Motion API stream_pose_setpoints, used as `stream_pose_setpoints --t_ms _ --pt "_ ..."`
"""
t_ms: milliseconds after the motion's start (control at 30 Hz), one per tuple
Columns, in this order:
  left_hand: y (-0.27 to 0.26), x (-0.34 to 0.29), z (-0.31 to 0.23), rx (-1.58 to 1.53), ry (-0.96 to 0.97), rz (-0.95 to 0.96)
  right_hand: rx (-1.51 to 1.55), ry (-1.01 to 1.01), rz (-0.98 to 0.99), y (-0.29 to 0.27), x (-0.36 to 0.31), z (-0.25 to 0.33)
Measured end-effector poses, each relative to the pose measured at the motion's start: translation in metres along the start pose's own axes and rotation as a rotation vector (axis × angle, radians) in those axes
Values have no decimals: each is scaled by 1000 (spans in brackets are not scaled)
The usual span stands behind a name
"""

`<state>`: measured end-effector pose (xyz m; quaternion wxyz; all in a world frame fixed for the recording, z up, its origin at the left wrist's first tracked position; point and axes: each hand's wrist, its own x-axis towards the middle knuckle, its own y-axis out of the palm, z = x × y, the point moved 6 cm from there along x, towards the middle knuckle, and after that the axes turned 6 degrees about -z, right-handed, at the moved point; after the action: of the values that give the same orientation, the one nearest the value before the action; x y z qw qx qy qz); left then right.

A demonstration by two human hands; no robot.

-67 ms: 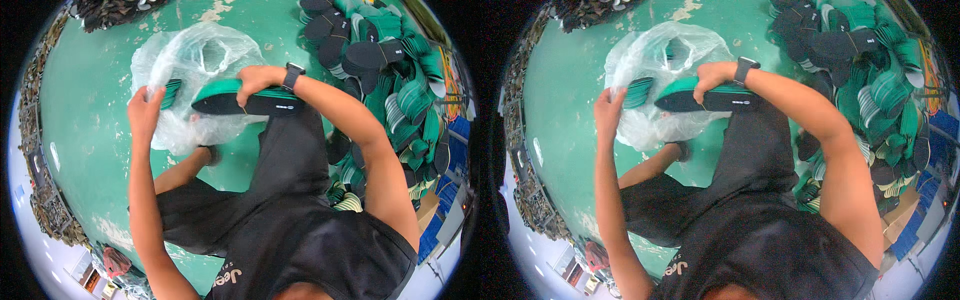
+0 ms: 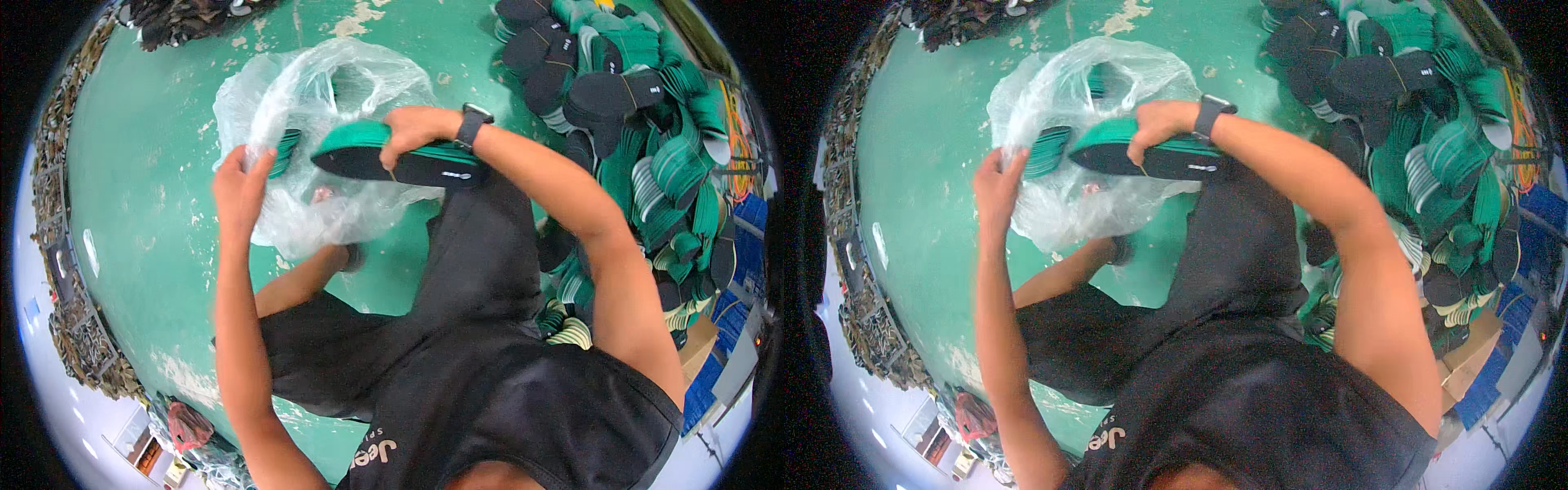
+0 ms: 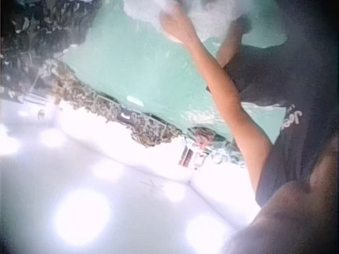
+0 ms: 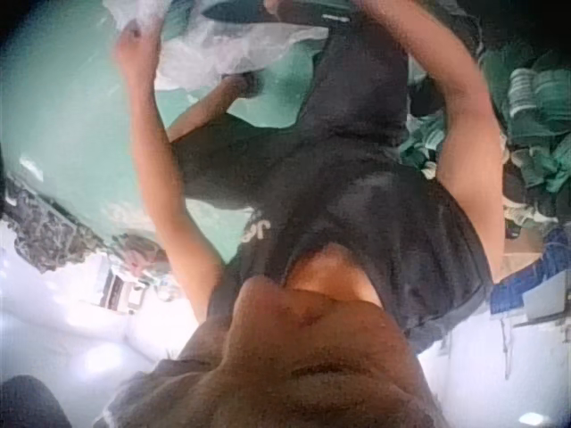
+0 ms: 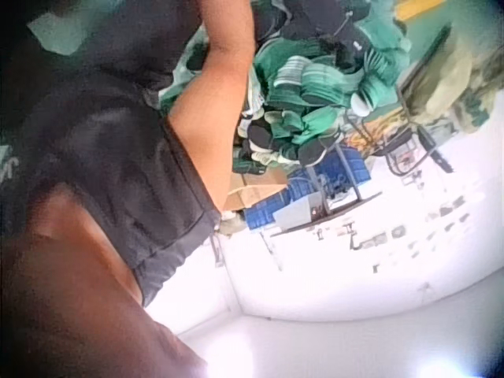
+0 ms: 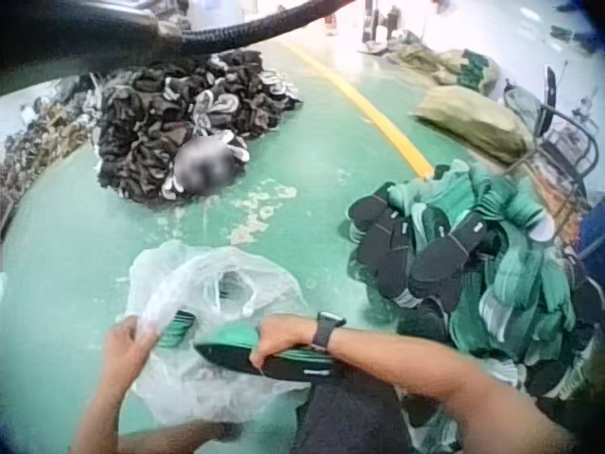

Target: The person gathers green and black shoe soles from a large pile on the floor and places them into a clear plastic bag by hand.

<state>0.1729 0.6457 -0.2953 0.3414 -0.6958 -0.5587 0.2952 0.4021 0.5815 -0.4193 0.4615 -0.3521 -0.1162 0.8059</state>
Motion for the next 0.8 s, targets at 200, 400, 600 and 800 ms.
stream_pose_setpoints --t_ms 200,400,600,800 --pt "19 -4 -33 -195 -17 84 -217 -240 -325 22 73 82" --pt "-28 26 8 -374 -47 -204 -128 -562 -348 70 91 171" --pt "-48 19 13 -378 -160 -218 113 -398 -1093 -44 -111 -28" --pt "-36 26 25 94 24 -49 12 781 -1960 -104 -300 -272"
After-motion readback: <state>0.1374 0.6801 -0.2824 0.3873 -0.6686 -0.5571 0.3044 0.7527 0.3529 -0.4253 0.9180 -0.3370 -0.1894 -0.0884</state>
